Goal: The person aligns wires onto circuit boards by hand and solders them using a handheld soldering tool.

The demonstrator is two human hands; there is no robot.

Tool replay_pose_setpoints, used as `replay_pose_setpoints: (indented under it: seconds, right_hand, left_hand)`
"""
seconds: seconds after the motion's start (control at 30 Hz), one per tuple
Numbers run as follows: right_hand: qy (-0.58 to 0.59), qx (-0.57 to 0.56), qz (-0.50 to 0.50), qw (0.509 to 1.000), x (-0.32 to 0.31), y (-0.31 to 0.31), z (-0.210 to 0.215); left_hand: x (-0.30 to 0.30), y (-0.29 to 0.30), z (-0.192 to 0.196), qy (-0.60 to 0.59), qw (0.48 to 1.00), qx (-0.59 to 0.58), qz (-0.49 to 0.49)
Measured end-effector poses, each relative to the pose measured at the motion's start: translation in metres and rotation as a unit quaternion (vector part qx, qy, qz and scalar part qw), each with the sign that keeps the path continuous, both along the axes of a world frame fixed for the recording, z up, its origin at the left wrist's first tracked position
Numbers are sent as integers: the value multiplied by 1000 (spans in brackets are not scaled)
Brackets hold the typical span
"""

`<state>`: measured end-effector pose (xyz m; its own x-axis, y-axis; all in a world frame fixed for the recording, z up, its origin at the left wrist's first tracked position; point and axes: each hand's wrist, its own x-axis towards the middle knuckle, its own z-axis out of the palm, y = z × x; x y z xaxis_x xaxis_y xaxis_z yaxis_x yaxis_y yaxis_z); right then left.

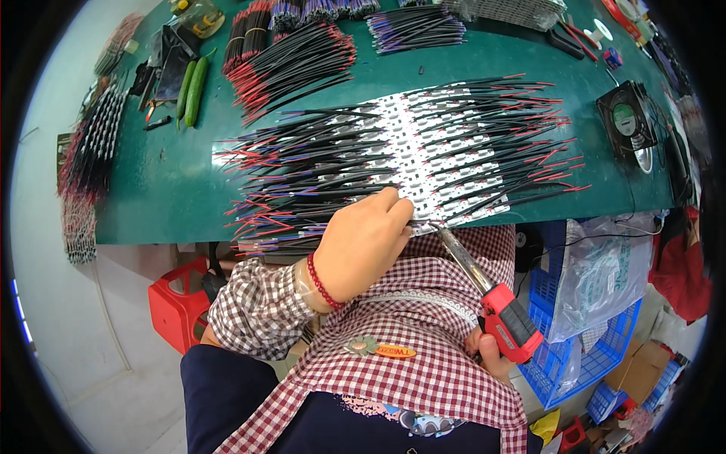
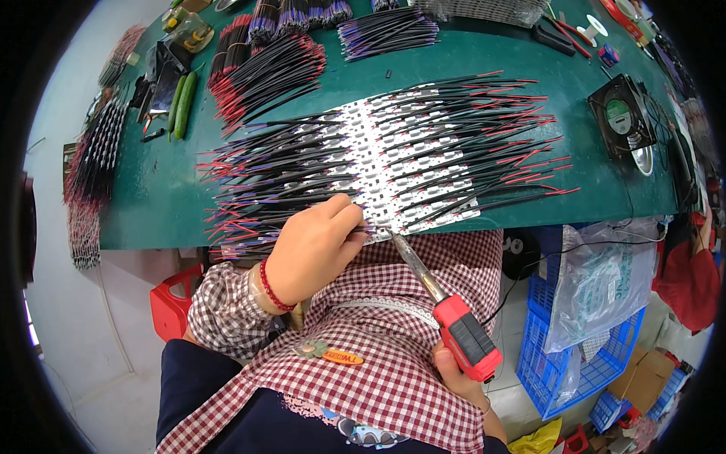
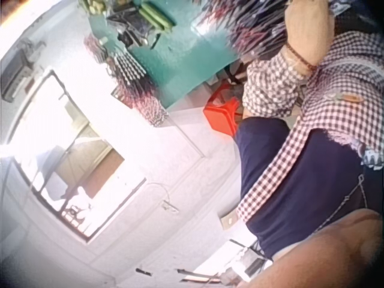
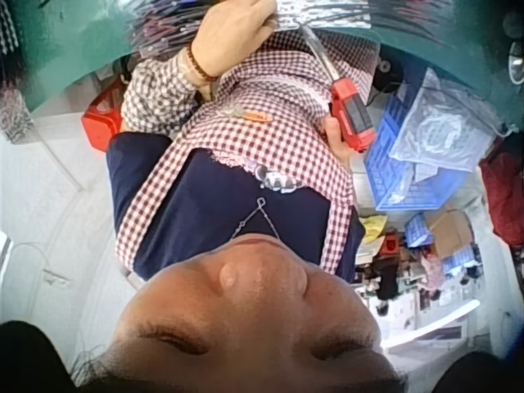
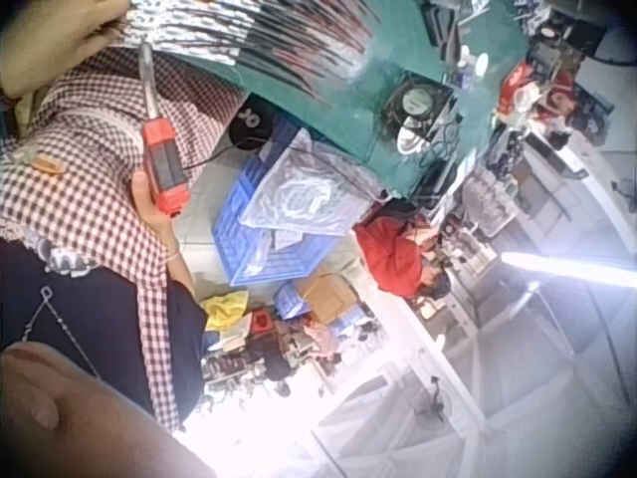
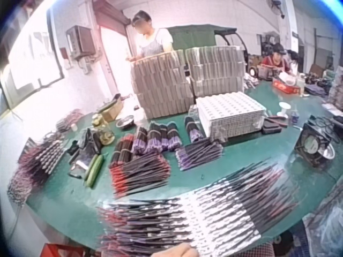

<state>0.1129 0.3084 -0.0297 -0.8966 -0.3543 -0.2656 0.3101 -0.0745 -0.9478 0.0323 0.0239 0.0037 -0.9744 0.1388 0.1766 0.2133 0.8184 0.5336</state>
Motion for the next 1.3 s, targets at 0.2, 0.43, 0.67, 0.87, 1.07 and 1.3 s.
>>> replay_pose_setpoints:
  seconds: [0.2,0.43,0.67,0.87,1.07,1.3]
  right_hand:
    - [16,11,10,1000,4,7,-9]
    - [-27,67,29,997,6,12,-12]
    - [-19,109,44,993,8,16,-16]
    - [32,86,46,995,6,15,-19]
    - [8,97,37,995,3,7,-7]
    - [-4,54,38,998,3,9,-11]
  left_hand:
    - [-2,1,-14,-27,999,-31,22]
    - [-10,-2,-11,-41,999,-30,-14]
    - [-13,-6,-11,-40,998,-23,-45]
    - [-17,-3,-11,-51,996,-43,-53]
    - [-20,-3,-11,-52,994,-70,-72]
    - [-23,-3,-10,-57,991,-83,-86]
